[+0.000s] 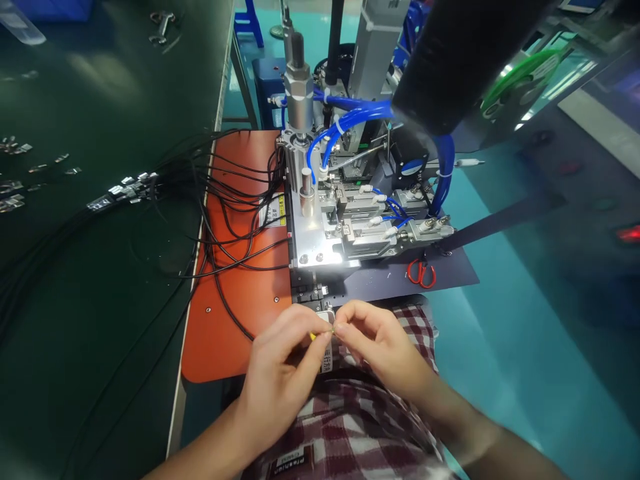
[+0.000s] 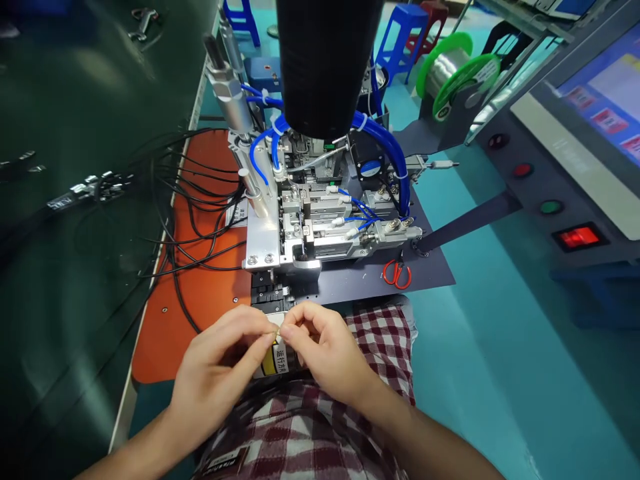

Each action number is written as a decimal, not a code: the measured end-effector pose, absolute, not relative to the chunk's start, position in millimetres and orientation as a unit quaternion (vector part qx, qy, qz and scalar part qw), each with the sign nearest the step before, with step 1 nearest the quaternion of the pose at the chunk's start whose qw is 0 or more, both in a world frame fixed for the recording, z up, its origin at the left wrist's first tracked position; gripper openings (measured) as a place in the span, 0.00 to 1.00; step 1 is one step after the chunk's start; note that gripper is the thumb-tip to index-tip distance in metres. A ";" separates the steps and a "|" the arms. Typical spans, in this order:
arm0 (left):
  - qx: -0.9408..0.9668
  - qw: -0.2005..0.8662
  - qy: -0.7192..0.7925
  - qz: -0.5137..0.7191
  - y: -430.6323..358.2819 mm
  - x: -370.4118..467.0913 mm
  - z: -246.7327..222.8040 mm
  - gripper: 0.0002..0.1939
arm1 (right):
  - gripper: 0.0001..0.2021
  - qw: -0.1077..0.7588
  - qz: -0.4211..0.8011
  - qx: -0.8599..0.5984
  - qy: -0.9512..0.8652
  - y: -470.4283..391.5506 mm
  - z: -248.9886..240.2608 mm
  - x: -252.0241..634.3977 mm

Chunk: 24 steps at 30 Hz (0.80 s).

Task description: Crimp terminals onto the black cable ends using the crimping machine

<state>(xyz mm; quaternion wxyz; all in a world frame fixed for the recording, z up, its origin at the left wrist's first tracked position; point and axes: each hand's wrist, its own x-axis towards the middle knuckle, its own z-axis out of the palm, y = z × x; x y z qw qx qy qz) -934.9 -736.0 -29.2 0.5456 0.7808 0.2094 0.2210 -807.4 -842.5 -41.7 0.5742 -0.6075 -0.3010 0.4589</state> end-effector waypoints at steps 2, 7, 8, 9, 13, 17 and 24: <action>0.818 0.485 0.143 0.275 -734.8 -935.7 -34.2 0.06 | 0.11 0.586 0.525 -0.556 -0.267 -840.8 -45.1 -804.3; 0.830 0.477 0.110 0.266 -729.4 -935.0 -37.4 0.09 | 0.13 0.598 0.551 -0.522 -0.257 -841.4 -50.4 -801.2; 0.828 0.488 0.116 0.252 -728.5 -934.2 -36.1 0.09 | 0.13 0.597 0.547 -0.528 -0.257 -841.8 -51.1 -801.2; 0.822 0.503 0.130 0.234 -727.7 -933.1 -34.4 0.08 | 0.14 0.594 0.543 -0.534 -0.257 -842.0 -51.7 -801.1; 0.749 0.616 0.212 0.118 -723.5 -927.0 -27.1 0.05 | 0.15 0.582 0.543 -0.549 -0.255 -838.5 -51.9 -797.5; 0.771 0.578 0.248 0.096 -712.6 -922.5 -25.2 0.01 | 0.13 0.575 0.512 -0.582 -0.261 -827.2 -50.8 -785.8; 0.906 0.342 0.131 0.211 -687.8 -919.1 -43.3 0.10 | 0.12 0.564 0.476 -0.624 -0.258 -806.7 -64.9 -773.4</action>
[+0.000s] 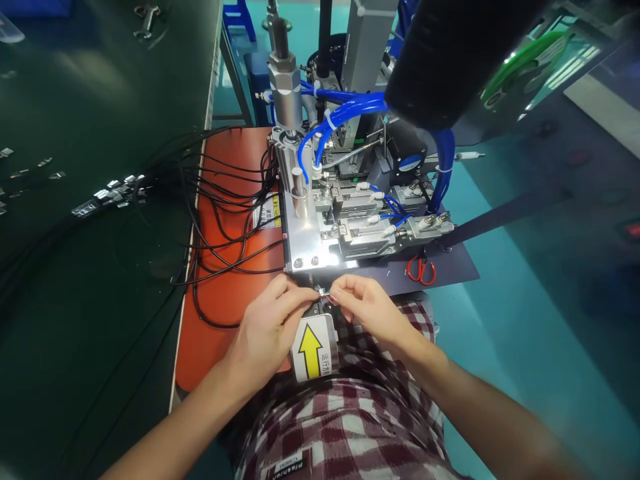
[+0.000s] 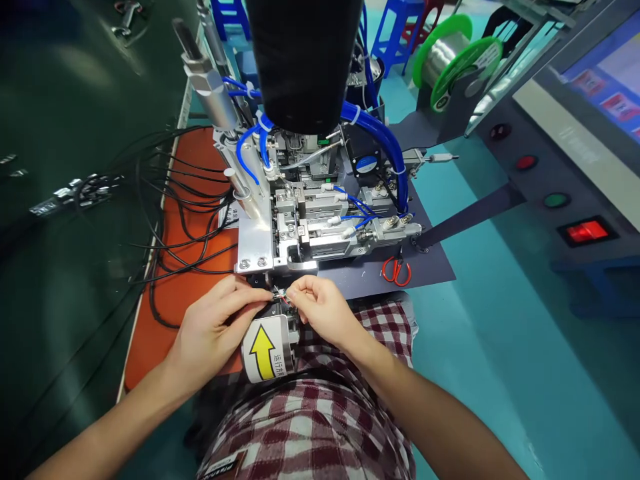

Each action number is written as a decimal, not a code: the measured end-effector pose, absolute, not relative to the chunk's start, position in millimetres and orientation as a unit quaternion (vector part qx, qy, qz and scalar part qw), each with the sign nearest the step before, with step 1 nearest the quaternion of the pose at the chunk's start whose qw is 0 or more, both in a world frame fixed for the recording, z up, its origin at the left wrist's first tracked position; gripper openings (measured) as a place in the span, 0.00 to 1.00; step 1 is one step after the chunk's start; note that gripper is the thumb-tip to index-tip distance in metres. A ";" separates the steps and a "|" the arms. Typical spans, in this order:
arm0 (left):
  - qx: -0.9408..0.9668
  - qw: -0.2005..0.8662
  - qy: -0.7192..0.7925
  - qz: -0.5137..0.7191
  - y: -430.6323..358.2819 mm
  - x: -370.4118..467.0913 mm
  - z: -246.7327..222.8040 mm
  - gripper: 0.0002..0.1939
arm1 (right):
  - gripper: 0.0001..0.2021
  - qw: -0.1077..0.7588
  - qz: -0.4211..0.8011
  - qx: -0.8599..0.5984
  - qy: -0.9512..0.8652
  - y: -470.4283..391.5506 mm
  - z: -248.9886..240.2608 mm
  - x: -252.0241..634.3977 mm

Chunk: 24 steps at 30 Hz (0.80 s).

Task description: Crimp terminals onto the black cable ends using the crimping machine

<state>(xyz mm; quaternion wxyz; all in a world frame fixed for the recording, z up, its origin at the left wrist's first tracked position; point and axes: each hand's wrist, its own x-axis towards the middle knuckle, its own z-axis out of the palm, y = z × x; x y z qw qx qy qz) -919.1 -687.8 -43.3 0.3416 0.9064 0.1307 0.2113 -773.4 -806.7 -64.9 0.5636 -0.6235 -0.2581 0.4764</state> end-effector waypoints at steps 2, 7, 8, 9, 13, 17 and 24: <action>0.918 0.316 0.100 0.219 -684.7 -919.8 -49.4 0.12 | 0.12 0.564 0.476 -0.625 -0.255 -804.8 -68.0 -774.1; 0.938 0.260 0.071 0.216 -681.7 -921.8 -57.1 0.15 | 0.13 0.559 0.467 -0.637 -0.252 -802.7 -69.5 -776.0; 0.941 0.252 0.069 0.216 -681.4 -921.8 -57.3 0.15 | 0.13 0.557 0.465 -0.641 -0.251 -802.3 -69.8 -776.2; 0.942 0.246 0.068 0.216 -681.2 -921.7 -57.3 0.15 | 0.12 0.556 0.462 -0.644 -0.251 -801.9 -70.2 -776.3; 0.944 0.237 0.075 0.216 -681.1 -921.5 -56.2 0.16 | 0.12 0.554 0.451 -0.652 -0.253 -800.9 -72.6 -776.5; 0.945 0.237 0.076 0.214 -682.0 -922.2 -55.7 0.16 | 0.12 0.551 0.452 -0.653 -0.255 -801.2 -74.0 -775.8; 0.954 0.215 0.073 0.194 -681.6 -923.6 -56.9 0.17 | 0.12 0.554 0.449 -0.652 -0.257 -802.4 -75.7 -777.1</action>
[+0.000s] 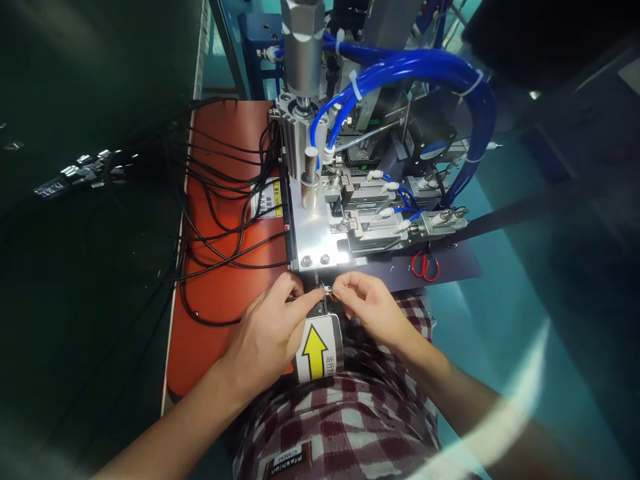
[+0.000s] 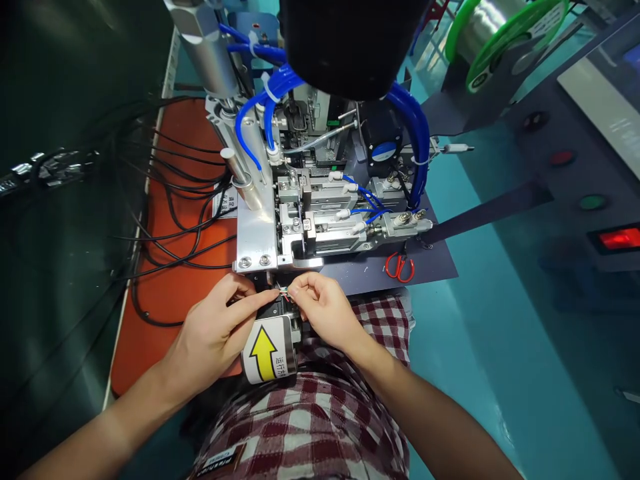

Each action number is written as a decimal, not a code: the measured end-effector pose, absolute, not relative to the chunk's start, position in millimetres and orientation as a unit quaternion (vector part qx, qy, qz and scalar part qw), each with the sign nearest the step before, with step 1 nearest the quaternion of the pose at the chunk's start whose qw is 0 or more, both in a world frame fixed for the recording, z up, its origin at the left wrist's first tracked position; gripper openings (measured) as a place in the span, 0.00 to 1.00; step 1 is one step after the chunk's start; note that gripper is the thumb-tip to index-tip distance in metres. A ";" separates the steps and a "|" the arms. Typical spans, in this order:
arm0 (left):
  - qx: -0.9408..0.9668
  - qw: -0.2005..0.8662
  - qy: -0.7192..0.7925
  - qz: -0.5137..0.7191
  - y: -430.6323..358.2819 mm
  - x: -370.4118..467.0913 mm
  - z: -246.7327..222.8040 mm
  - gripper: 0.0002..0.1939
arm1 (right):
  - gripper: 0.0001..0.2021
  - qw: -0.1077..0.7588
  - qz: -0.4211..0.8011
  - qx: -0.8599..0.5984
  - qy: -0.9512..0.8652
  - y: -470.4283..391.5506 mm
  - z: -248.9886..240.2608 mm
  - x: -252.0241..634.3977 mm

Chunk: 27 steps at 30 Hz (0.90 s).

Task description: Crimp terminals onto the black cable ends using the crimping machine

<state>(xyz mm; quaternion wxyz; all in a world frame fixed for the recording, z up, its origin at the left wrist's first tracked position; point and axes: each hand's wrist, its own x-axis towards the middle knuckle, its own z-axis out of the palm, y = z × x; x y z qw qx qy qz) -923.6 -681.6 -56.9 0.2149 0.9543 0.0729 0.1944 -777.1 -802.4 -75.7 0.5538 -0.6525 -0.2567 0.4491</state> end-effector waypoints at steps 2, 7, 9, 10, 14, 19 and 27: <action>0.957 0.205 0.070 0.193 -681.8 -923.8 -57.5 0.17 | 0.12 0.559 0.441 -0.652 -0.261 -803.8 -78.1 -778.8; 0.959 0.191 0.072 0.196 -683.7 -923.6 -57.4 0.17 | 0.08 0.563 0.376 -0.672 -0.300 -808.1 -85.8 -783.0; 0.959 0.189 0.074 0.197 -684.1 -923.4 -56.8 0.17 | 0.07 0.558 0.353 -0.681 -0.315 -808.9 -87.4 -784.0; 0.959 0.188 0.075 0.197 -684.1 -923.4 -56.5 0.17 | 0.07 0.557 0.346 -0.684 -0.320 -809.0 -87.7 -784.3; 0.960 0.184 0.081 0.196 -684.0 -923.6 -55.7 0.17 | 0.07 0.557 0.335 -0.684 -0.332 -808.3 -86.4 -784.6; 0.957 0.197 0.084 0.195 -684.0 -924.3 -56.3 0.17 | 0.08 0.565 0.375 -0.671 -0.301 -807.6 -84.9 -783.2; 0.956 0.193 0.092 0.202 -685.9 -923.5 -57.2 0.16 | 0.08 0.569 0.383 -0.667 -0.292 -806.8 -87.4 -783.5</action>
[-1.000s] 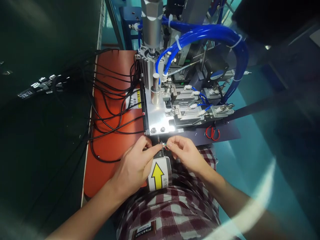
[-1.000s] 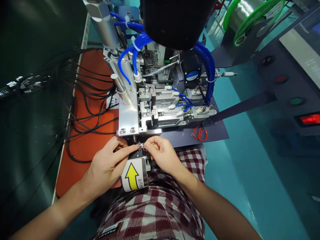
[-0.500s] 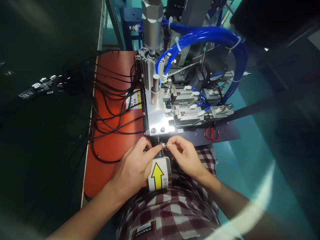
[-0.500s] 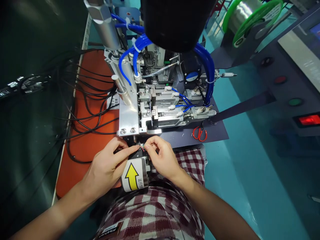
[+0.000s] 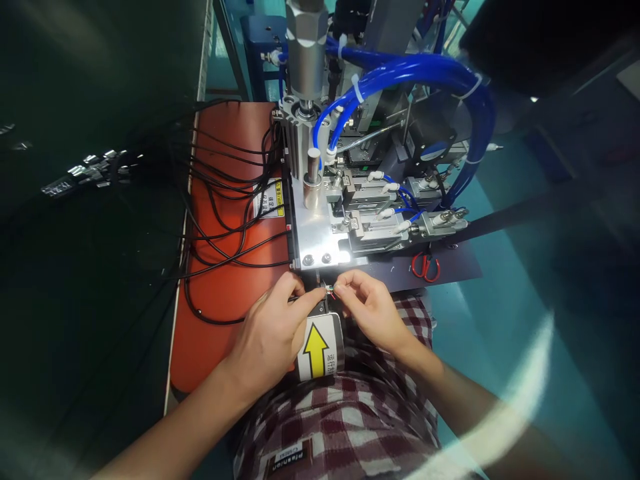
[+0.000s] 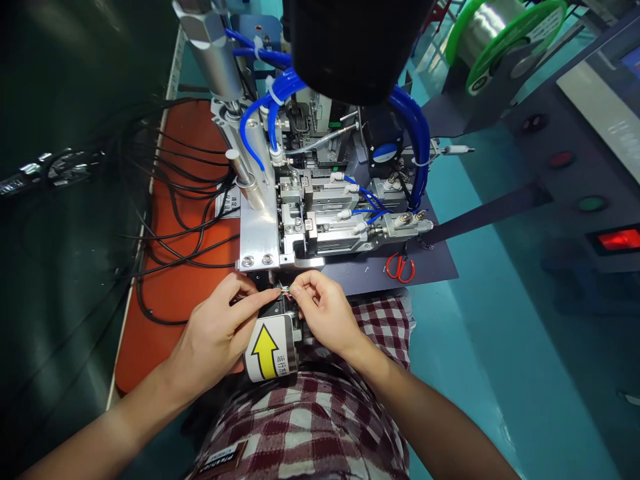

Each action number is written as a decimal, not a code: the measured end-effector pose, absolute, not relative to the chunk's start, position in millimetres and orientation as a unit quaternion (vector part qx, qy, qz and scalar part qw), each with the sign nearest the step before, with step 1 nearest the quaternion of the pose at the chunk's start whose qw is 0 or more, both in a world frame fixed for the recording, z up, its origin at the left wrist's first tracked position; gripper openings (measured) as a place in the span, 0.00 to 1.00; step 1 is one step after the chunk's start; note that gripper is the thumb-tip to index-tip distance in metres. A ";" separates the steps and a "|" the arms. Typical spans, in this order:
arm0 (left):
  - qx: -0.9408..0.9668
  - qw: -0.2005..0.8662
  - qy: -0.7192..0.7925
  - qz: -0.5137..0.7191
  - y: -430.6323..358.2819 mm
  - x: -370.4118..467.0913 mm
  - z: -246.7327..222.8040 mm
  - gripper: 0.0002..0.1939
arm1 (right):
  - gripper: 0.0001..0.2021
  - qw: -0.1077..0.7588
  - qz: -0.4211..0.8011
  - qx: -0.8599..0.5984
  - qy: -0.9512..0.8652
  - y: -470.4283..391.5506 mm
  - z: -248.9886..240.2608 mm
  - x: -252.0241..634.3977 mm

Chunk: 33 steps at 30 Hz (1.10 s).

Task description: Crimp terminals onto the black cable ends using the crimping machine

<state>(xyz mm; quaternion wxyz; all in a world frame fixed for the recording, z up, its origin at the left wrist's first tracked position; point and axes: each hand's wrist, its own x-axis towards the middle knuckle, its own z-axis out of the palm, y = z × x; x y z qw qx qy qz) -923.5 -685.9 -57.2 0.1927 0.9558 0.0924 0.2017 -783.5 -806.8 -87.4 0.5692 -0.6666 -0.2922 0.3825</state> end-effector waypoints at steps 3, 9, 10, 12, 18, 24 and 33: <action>0.956 0.190 0.094 0.201 -686.1 -923.2 -56.9 0.16 | 0.09 0.571 0.382 -0.665 -0.295 -807.4 -87.4 -783.6; 0.955 0.196 0.091 0.204 -686.0 -923.1 -58.1 0.16 | 0.08 0.572 0.382 -0.662 -0.296 -808.3 -86.9 -784.0; 0.955 0.195 0.093 0.205 -686.1 -923.1 -58.1 0.16 | 0.08 0.572 0.383 -0.663 -0.296 -808.2 -86.6 -783.9; 0.955 0.193 0.096 0.202 -686.3 -923.1 -57.8 0.16 | 0.08 0.570 0.384 -0.664 -0.296 -807.9 -86.4 -783.7; 0.957 0.189 0.100 0.197 -686.8 -923.0 -56.7 0.16 | 0.08 0.572 0.364 -0.668 -0.309 -808.2 -91.1 -784.5; 0.956 0.199 0.101 0.193 -687.4 -923.4 -56.3 0.16 | 0.07 0.562 0.294 -0.694 -0.341 -808.9 -95.0 -787.6; 0.962 0.173 0.092 0.192 -688.5 -922.7 -54.1 0.16 | 0.06 0.557 0.307 -0.697 -0.333 -807.6 -89.8 -789.5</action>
